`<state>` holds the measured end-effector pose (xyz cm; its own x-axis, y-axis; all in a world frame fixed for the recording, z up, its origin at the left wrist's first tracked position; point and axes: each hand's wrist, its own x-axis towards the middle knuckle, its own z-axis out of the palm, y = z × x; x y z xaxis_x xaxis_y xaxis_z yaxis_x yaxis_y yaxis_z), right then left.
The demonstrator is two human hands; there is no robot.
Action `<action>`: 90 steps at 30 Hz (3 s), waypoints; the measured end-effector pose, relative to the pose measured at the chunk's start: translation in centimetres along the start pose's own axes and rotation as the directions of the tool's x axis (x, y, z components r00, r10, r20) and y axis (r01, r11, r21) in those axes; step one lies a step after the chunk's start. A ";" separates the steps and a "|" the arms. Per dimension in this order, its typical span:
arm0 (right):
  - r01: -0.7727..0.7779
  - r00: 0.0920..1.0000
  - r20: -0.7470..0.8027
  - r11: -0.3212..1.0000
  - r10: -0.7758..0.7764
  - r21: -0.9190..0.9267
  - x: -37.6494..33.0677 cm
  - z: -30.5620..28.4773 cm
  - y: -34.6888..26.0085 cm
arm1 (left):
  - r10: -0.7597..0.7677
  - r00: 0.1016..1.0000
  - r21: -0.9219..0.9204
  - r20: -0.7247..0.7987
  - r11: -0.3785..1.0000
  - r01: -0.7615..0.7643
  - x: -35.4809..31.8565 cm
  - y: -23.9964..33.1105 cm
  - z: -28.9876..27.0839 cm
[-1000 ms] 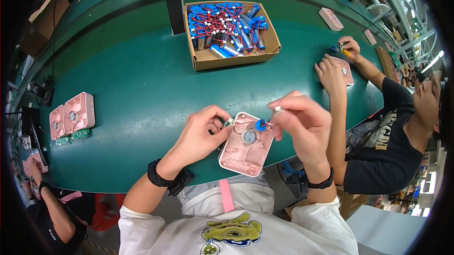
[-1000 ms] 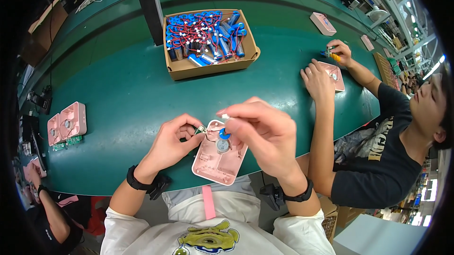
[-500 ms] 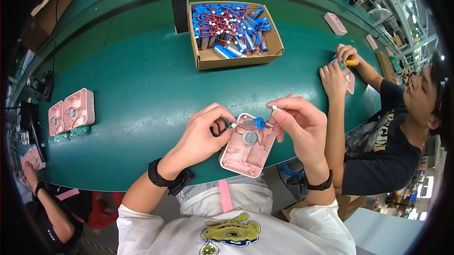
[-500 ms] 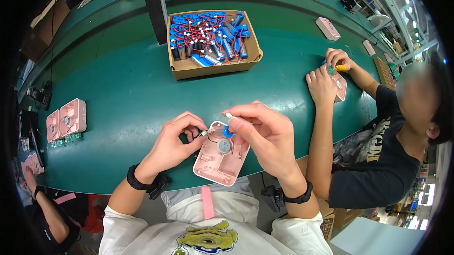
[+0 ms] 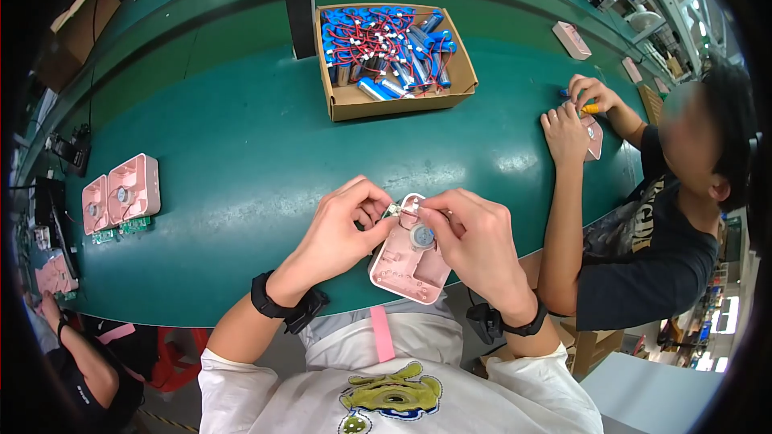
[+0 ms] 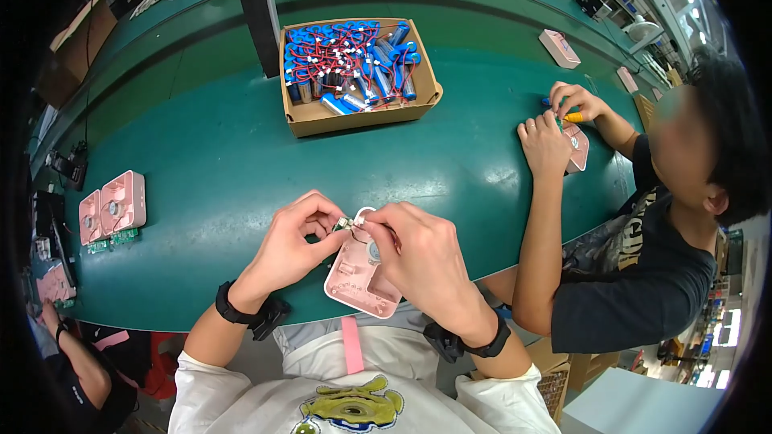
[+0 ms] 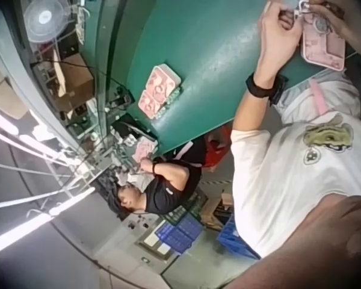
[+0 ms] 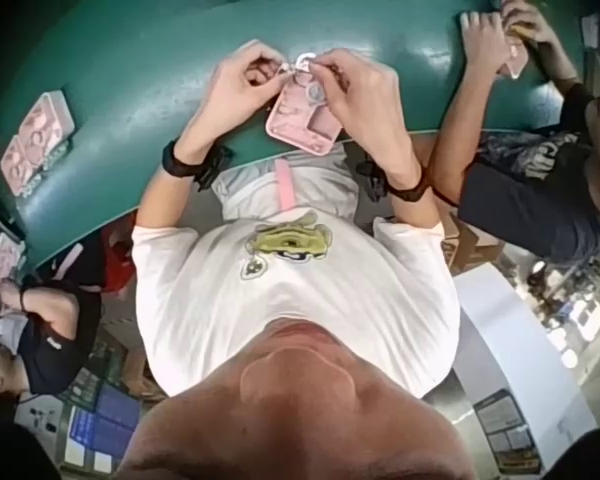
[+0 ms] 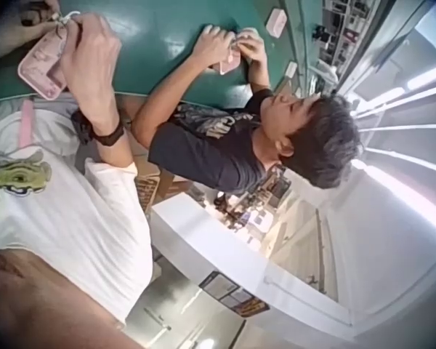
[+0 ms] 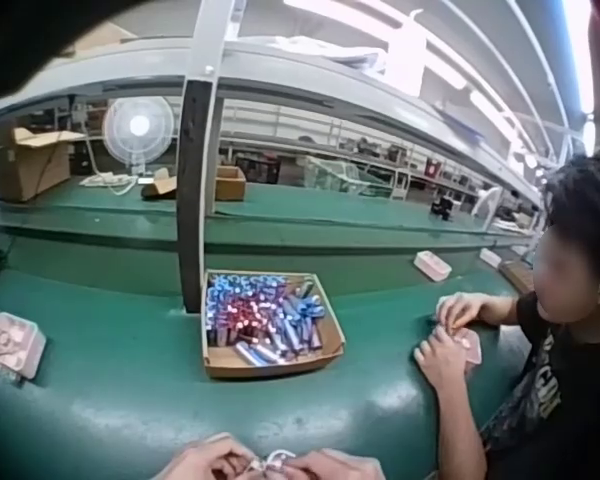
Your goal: Assembling small electronic components into plastic casing trays on a production line.
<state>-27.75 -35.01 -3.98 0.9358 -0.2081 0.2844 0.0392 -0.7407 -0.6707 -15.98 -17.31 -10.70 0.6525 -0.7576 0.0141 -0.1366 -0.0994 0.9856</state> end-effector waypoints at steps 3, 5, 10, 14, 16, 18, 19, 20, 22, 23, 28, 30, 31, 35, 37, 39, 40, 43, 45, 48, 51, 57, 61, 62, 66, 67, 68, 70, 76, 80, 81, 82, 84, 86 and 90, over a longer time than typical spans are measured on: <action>-0.027 0.999 -0.030 0.999 0.027 -0.024 0.4 0.3 -0.3 | 0.054 0.998 -0.010 -0.029 0.998 -0.055 0.1 -0.1 0.3; -0.041 0.999 -0.019 0.998 0.040 -0.057 0.7 0.5 -0.4 | 0.062 0.998 -0.001 -0.030 0.998 -0.062 0.0 -0.1 0.3; 0.133 0.989 -0.041 0.970 -0.145 -0.205 1.4 0.4 -0.2 | 0.068 0.997 0.014 -0.037 0.998 -0.067 -0.1 0.0 0.3; 0.127 0.992 0.007 0.984 -0.127 -0.124 1.6 0.2 -0.5 | 0.071 0.996 0.005 -0.049 0.997 -0.071 -0.1 -0.1 0.4; 0.111 0.994 0.029 0.990 -0.109 -0.092 1.4 1.0 0.1 | 0.074 0.996 0.002 -0.055 0.997 -0.074 -0.2 -0.1 0.4; 0.075 0.995 0.073 0.997 -0.073 -0.030 1.2 1.9 1.0 | 0.076 0.995 0.009 -0.063 0.997 -0.075 -0.3 -0.1 0.4; 0.075 0.995 0.075 0.997 -0.073 -0.030 1.0 2.1 1.2 | 0.076 0.995 0.012 -0.067 0.997 -0.075 -0.4 -0.2 0.5; 0.052 0.997 0.062 0.999 -0.051 -0.009 0.9 2.3 1.3 | 0.074 0.995 0.010 -0.068 0.997 -0.074 -0.4 -0.2 0.5; 0.004 0.999 0.037 0.999 -0.005 0.032 0.7 2.5 1.5 | 0.074 0.995 0.012 -0.069 0.997 -0.074 -0.2 -0.2 0.5; 0.003 0.999 0.039 0.999 -0.005 0.033 0.5 2.6 1.6 | 0.074 0.995 0.015 -0.069 0.997 -0.073 -0.2 -0.2 0.5; 0.015 0.999 -0.041 1.000 -0.016 -0.016 -0.2 3.6 0.9 | 0.076 0.994 0.021 -0.083 0.997 -0.075 -0.4 0.2 0.6; 0.004 0.997 -0.082 0.999 -0.007 -0.038 -0.4 3.7 0.5 | 0.113 0.988 0.060 -0.103 0.992 -0.107 -0.5 0.6 0.7; 0.002 0.997 -0.080 0.999 -0.005 -0.038 -0.5 3.9 0.6 | 0.132 0.985 0.080 -0.112 0.989 -0.123 -0.5 0.7 0.7; -0.020 0.994 -0.105 0.999 0.023 0.027 -1.0 4.5 0.8 | 0.230 0.961 0.201 -0.156 0.959 -0.197 -0.8 0.9 1.3; -0.035 0.992 -0.119 0.998 0.042 0.060 -0.9 4.6 0.6 | 0.244 0.957 0.221 -0.156 0.953 -0.207 -0.9 0.9 1.2; -0.046 0.991 -0.124 0.996 0.055 0.077 -0.9 4.7 0.4 | 0.275 0.948 0.261 -0.159 0.938 -0.228 -0.9 0.9 1.2; -0.054 0.991 -0.119 0.993 0.067 0.102 -0.9 4.8 0.3 | 0.272 0.949 0.260 -0.158 0.939 -0.226 -0.9 0.9 1.2; -0.074 0.990 -0.107 0.985 0.091 0.154 -0.8 4.9 0.1 | 0.296 0.941 0.292 -0.162 0.926 -0.241 -1.1 1.0 1.2; -0.073 0.991 -0.102 0.989 0.086 0.130 -0.8 4.8 -0.1 | 0.303 0.938 0.299 -0.167 0.922 -0.245 -1.1 0.9 1.4; -0.064 0.992 -0.105 0.994 0.073 0.093 -0.8 4.8 -0.1 | 0.322 0.931 0.316 -0.173 0.913 -0.257 -1.1 0.9 1.6; -0.044 0.991 -0.125 0.998 0.048 0.040 -0.7 4.8 0.0 | 0.311 0.937 0.303 -0.159 0.919 -0.253 -0.9 1.1 1.5; -0.121 0.992 -0.012 0.979 0.124 0.164 -0.2 2.7 0.1 | 0.079 0.990 0.119 -0.116 0.991 -0.065 -0.4 1.6 0.1; -0.114 0.990 0.093 0.988 0.105 0.104 -2.0 -0.4 0.8 | -0.009 0.998 0.090 -0.064 0.996 0.014 -0.2 2.0 -0.7; -0.085 0.989 0.128 0.996 0.079 0.038 -2.4 -0.8 0.8 | -0.004 0.999 0.108 -0.032 0.994 0.007 -0.3 2.0 -0.8; -0.130 0.978 0.174 0.988 0.114 0.086 -3.0 -0.3 1.5 | -0.098 0.994 -0.112 0.057 0.988 0.104 -0.4 2.2 -0.9; -0.129 0.981 0.159 0.987 0.114 0.091 -3.2 -0.2 1.5 | -0.149 0.985 -0.229 0.089 0.959 0.166 -0.4 2.4 -1.0; -0.112 0.982 0.164 0.991 0.098 0.076 -3.3 -0.1 1.4 | -0.147 0.985 -0.219 0.095 0.962 0.165 -0.5 2.6 -1.0; -0.079 0.982 0.177 0.996 0.069 0.049 -3.6 0.2 1.1 | -0.226 0.965 -0.292 0.135 0.921 0.256 -0.8 3.2 -1.3; -0.106 0.986 0.111 0.984 0.122 -0.141 -6.7 -0.1 -1.8 | -0.178 0.981 -0.131 0.080 0.974 0.187 -4.2 3.6 -0.8; -0.140 0.977 0.141 0.978 0.162 -0.154 -8.0 1.6 -3.5 | 0.022 0.996 0.255 0.091 0.966 -0.045 -5.3 4.0 -0.2; -0.145 0.978 0.126 0.974 0.168 -0.176 -8.0 2.6 -3.5 | -0.021 0.997 0.186 0.071 0.983 0.008 -5.4 3.5 0.1; -0.150 0.979 0.110 0.969 0.174 -0.199 -8.1 3.2 -3.5 | -0.065 0.996 0.115 0.056 0.992 0.058 -5.5 3.0 0.4; -0.159 0.978 0.094 0.962 0.184 -0.224 -7.9 4.0 -3.2 | -0.113 0.992 0.047 0.048 0.993 0.111 -6.1 2.8 1.1; -0.165 0.980 0.062 0.942 0.191 -0.292 -7.5 4.3 -2.8 | -0.049 0.998 0.155 0.047 0.987 0.041 -6.8 2.9 2.2; -0.161 0.984 0.025 0.945 0.175 -0.284 -7.4 3.9 -1.7 | 0.204 0.968 0.341 0.144 0.909 -0.242 -6.6 3.0 2.8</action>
<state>-33.37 -29.77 -7.61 0.9366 -0.3189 0.1455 -0.2132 -0.8478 -0.4856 -22.84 -14.42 -8.34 0.4969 -0.8467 0.1900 -0.5356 -0.1270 0.8349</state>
